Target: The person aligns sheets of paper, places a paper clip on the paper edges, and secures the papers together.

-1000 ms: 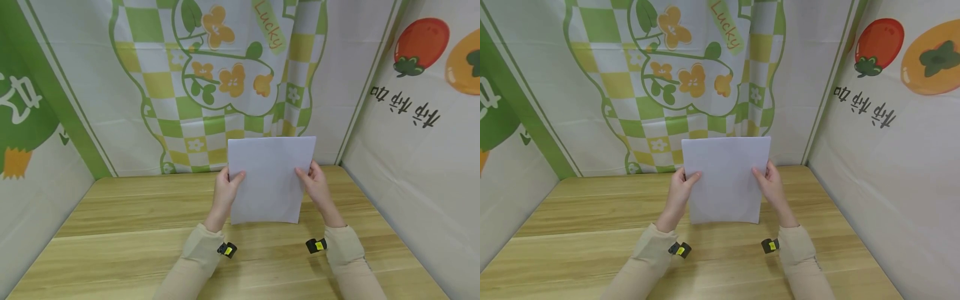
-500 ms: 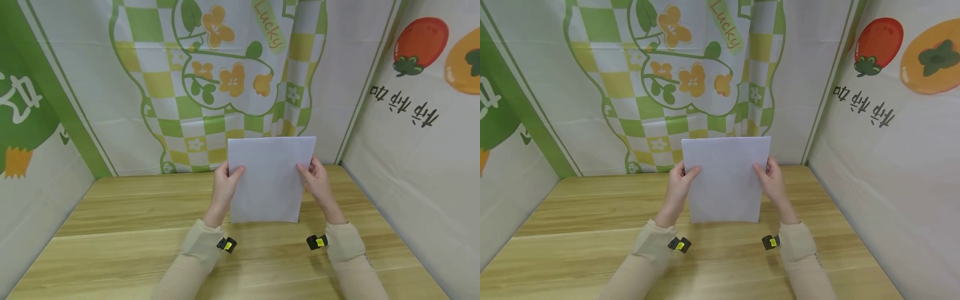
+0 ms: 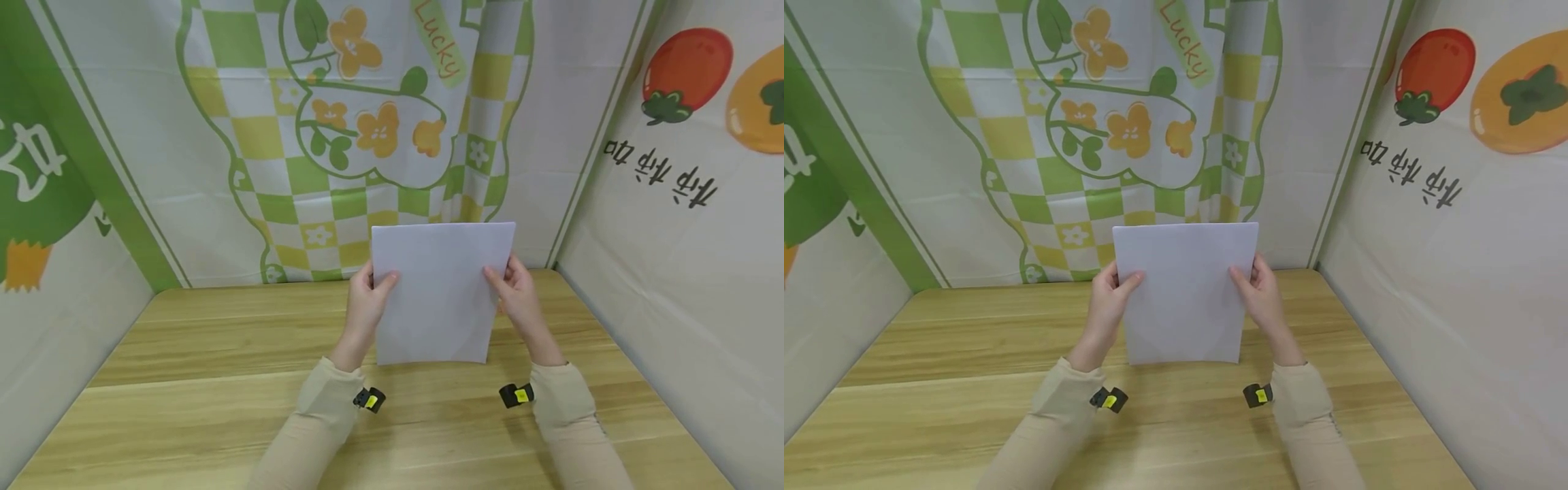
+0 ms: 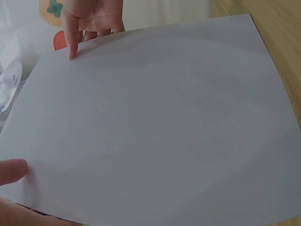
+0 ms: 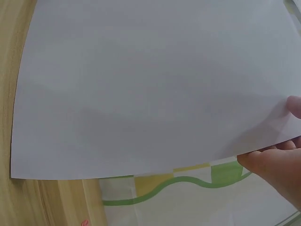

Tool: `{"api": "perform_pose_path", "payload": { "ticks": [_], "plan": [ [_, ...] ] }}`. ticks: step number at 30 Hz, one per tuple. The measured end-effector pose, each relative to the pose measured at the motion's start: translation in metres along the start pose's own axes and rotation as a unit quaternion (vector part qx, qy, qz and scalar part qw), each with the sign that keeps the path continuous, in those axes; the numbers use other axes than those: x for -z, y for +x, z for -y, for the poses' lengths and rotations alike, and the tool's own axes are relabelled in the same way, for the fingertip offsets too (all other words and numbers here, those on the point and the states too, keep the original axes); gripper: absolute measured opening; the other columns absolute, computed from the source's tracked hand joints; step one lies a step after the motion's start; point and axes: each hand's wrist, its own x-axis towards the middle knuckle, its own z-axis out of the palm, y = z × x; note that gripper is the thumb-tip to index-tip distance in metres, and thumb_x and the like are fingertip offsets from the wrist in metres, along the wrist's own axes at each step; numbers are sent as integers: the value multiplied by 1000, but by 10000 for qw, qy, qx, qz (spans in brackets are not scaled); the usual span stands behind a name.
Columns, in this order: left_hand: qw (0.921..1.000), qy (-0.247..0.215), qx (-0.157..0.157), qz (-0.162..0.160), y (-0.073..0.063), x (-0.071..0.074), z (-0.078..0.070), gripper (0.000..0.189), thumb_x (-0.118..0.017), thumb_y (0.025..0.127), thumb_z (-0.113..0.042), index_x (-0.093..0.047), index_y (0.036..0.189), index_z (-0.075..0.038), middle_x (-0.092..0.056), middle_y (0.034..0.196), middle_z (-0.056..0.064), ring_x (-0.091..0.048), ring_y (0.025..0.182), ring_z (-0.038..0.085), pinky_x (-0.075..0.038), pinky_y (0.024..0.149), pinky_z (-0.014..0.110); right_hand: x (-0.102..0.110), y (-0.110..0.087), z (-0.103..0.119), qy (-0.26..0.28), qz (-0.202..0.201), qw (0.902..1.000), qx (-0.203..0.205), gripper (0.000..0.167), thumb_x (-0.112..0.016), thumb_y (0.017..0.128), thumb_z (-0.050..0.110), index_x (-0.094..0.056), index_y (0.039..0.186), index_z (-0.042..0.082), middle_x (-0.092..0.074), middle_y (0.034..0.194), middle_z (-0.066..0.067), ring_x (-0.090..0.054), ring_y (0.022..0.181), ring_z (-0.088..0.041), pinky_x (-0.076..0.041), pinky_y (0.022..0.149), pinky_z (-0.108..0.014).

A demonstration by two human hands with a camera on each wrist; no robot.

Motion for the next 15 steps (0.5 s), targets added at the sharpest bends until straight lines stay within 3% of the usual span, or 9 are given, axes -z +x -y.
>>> {"api": "perform_pose_path", "payload": {
  "ticks": [5, 15],
  "plan": [
    [10000, -8, -33, 20, 2, 3, -1, 34, -62, 89, -6, -58, 122, 1, -63, 115, 19, -60, 96, 18, -49, 83, 29, 1, 3, 1, 38, -201, 9998, 8, 46, -56, 95, 10, -40, 135, -6, -59, 105, 4, -60, 95, -4, -50, 82, -18],
    [9998, -62, -176, 114, 10, 0, -13, 29, -58, 92, -9, -59, 120, 0, -63, 114, 17, -59, 95, 19, -48, 83, 32, 1, 9, 14, -71, -215, 9996, 175, 42, -51, 98, 19, -41, 132, -4, -60, 104, 6, -59, 92, -5, -50, 77, -19]
  ]
}}
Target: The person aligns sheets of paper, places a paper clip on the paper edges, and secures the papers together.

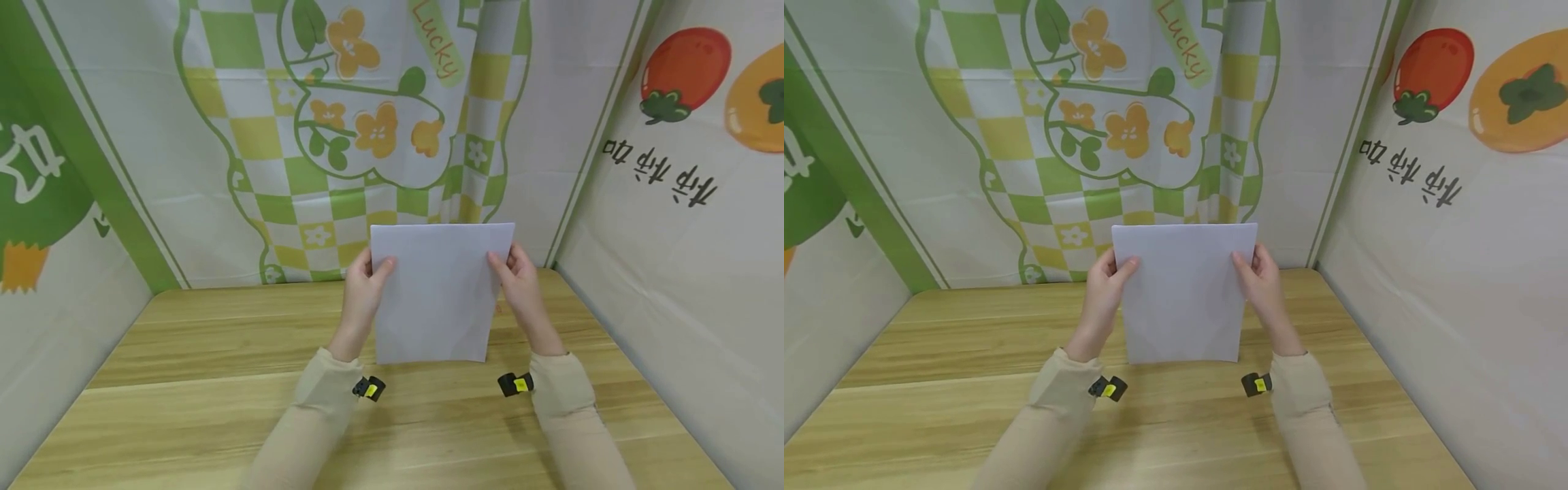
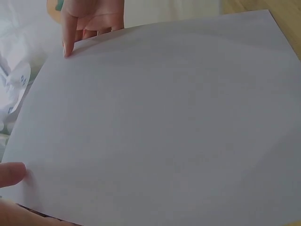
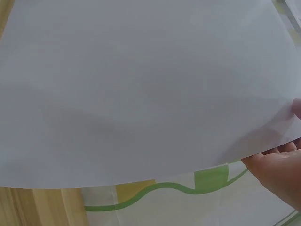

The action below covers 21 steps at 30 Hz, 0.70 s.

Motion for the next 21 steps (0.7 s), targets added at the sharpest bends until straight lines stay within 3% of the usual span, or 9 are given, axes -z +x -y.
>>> {"api": "perform_pose_path", "payload": {
  "ticks": [11, 21],
  "plan": [
    [9997, -140, -128, -183, 3, -5, -8, 27, -54, 93, -4, -60, 119, 2, -63, 109, 20, -59, 88, 15, -48, 78, 28, -4, 3, 7, -121, -104, 9997, 202, 42, -49, 99, 18, -42, 135, -2, -58, 106, 6, -58, 94, -5, -47, 79, -19],
    [9997, -45, -48, -234, 6, -3, -7, 26, -58, 92, -10, -61, 116, 1, -64, 105, 18, -59, 86, 15, -48, 77, 27, -6, 5, 11, 95, -166, 9998, -74, 45, -50, 98, 19, -41, 137, -1, -58, 102, 8, -56, 93, -6, -48, 77, -18]
  ]
}}
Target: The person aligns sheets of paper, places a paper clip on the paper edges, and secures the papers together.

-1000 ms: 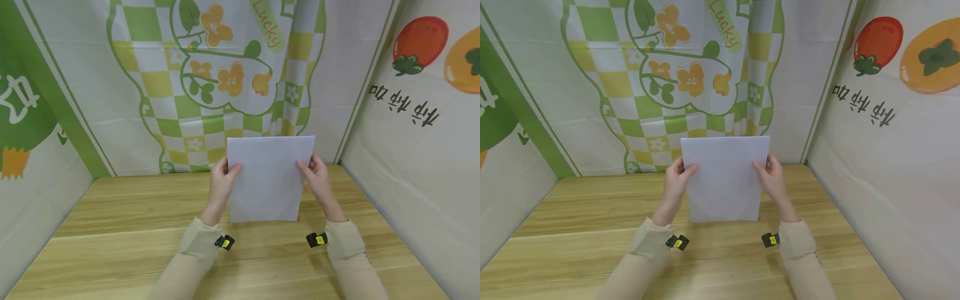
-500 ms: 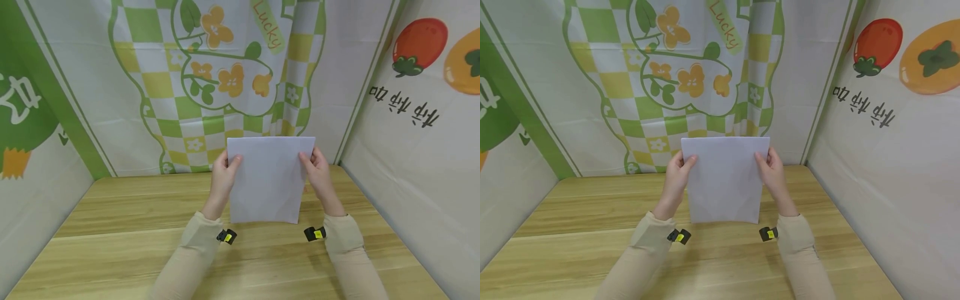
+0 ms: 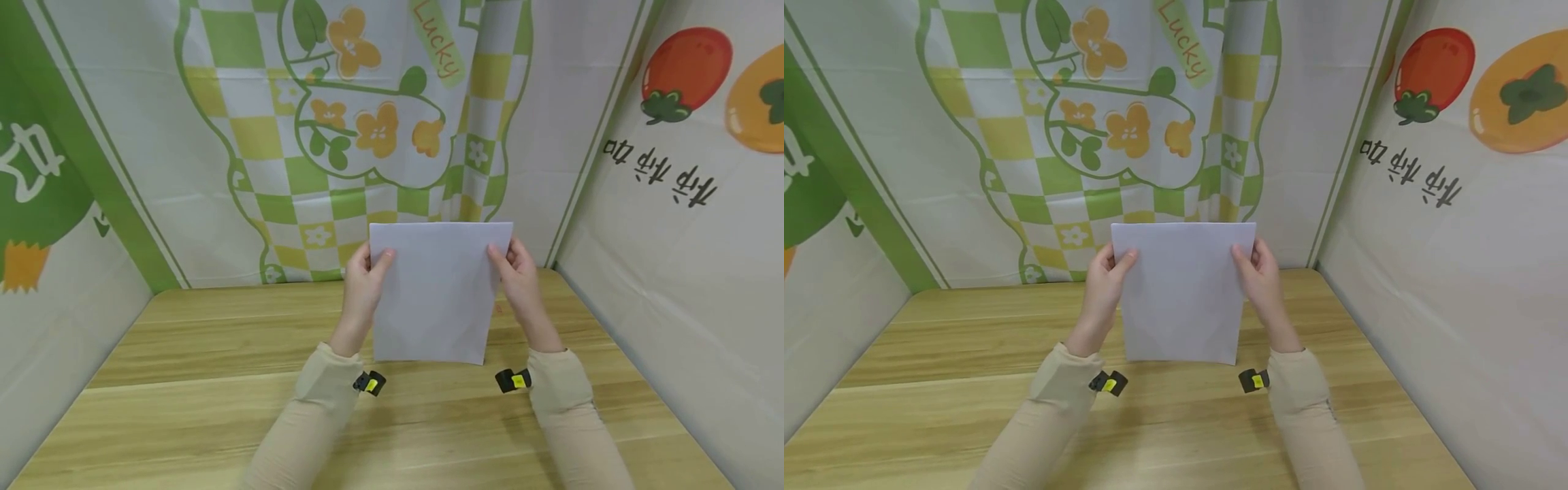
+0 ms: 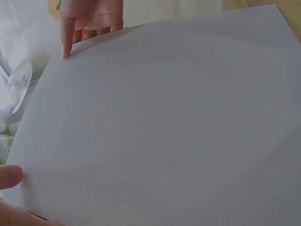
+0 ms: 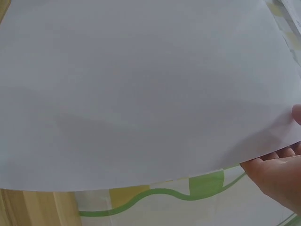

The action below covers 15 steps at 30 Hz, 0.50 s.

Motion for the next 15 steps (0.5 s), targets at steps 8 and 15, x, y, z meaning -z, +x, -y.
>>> {"api": "perform_pose_path", "payload": {
  "ticks": [8, 15],
  "plan": [
    [10000, -52, -59, 36, 5, -3, -10, 29, -55, 96, -30, -62, 106, -4, -60, 95, 8, -55, 84, 17, -45, 77, 31, -3, 5, 6, -272, -154, 9995, 3, 42, -48, 99, 31, -47, 130, 2, -59, 100, 7, -56, 92, -9, -45, 81, -26],
    [9996, -164, 67, -213, 10, -8, -20, 36, -52, 96, -39, -59, 92, -4, -50, 82, 3, -46, 78, 16, -38, 70, 27, -4, 4, 7, -402, -219, 9989, 140, 37, -47, 99, 31, -50, 125, 5, -61, 96, 7, -58, 87, -9, -48, 76, -26]
  ]
}}
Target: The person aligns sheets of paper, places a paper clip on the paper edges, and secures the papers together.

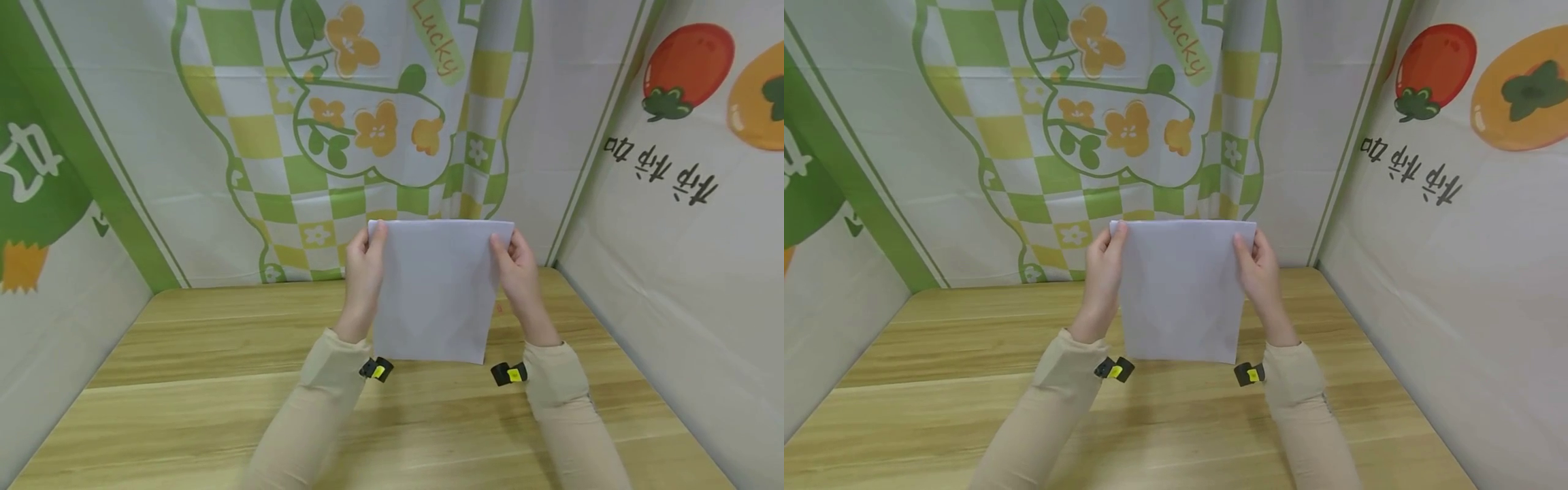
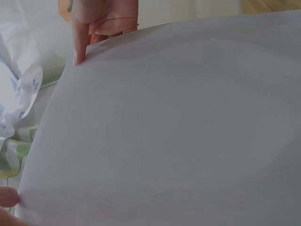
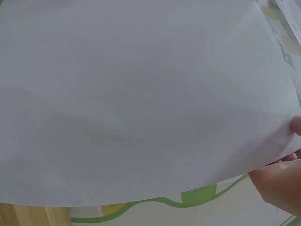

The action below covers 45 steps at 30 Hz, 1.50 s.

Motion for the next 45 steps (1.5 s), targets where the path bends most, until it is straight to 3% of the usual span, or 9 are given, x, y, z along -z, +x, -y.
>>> {"api": "perform_pose_path", "payload": {
  "ticks": [6, 14, 20, 24, 28, 32, 37, 45],
  "plan": [
    [9998, -148, -81, -55, 2, -3, -4, 30, -50, 99, -23, -59, 95, 6, -48, 79, 6, -44, 76, 18, -36, 67, 26, -2, 0, -1, 81, -153, 9997, 168, 33, -48, 99, 28, -51, 122, 4, -63, 89, 9, -60, 78, -7, -51, 67, -22],
    [9997, 60, -241, -26, -2, -2, -4, 27, -49, 99, -26, -58, 90, -2, -47, 79, 5, -44, 75, 16, -37, 66, 25, -6, -3, -1, 232, -338, 9980, 475, 23, -49, 99, 21, -53, 115, 5, -63, 87, 8, -59, 74, -6, -50, 64, -20],
    [10000, 24, -82, -25, -1, 0, -1, 22, -50, 98, -24, -58, 91, -4, -51, 84, 3, -46, 80, 14, -39, 74, 28, -11, -2, 0, 79, -625, 9978, 226, 26, -50, 99, 26, -53, 112, 3, -59, 85, 6, -56, 76, -7, -46, 66, -20],
    [10000, -23, -71, -58, 2, -2, -4, 27, -54, 97, -29, -53, 83, -5, -43, 74, 0, -40, 71, 13, -33, 66, 26, -16, 1, 7, -86, -1159, 9930, -189, 31, -48, 97, 41, -56, 93, 12, -49, 78, 5, -47, 74, -9, -38, 67, -23],
    [9997, -66, -27, -230, 2, -5, -6, 40, -55, 95, -39, -41, 69, -11, -29, 62, -4, -28, 56, 10, -25, 55, 23, -21, 2, 13, 106, -1531, 9874, -376, 41, -46, 95, 51, -45, 73, 17, -35, 67, 5, -37, 66, -10, -30, 62, -24],
    [9984, -107, -68, -545, 3, -9, -7, 49, -54, 95, -41, -29, 62, -14, -22, 57, -6, -22, 51, 10, -20, 51, 23, -24, 3, 14, 181, -1730, 9839, -405, 46, -49, 94, 52, -37, 66, 17, -28, 61, 7, -33, 60, -8, -26, 57, -23],
    [9966, -47, -220, -792, 5, -14, -7, 47, -55, 95, -32, -32, 59, -14, -24, 56, -6, -25, 53, 9, -22, 53, 23, -25, 4, 13, 150, -1860, 9820, -305, 45, -51, 94, 48, -38, 64, 17, -28, 59, 8, -34, 60, -7, -27, 57, -22],
    [9940, -84, -375, -1025, 4, -18, -11, 43, -52, 97, -25, -35, 60, -12, -25, 58, -4, -27, 55, 10, -25, 55, 24, -25, 5, 18, 109, -1788, 9838, 10, 33, -51, 96, 40, -52, 73, 17, -39, 62, 10, -40, 63, -6, -32, 57, -20]
  ]
}}
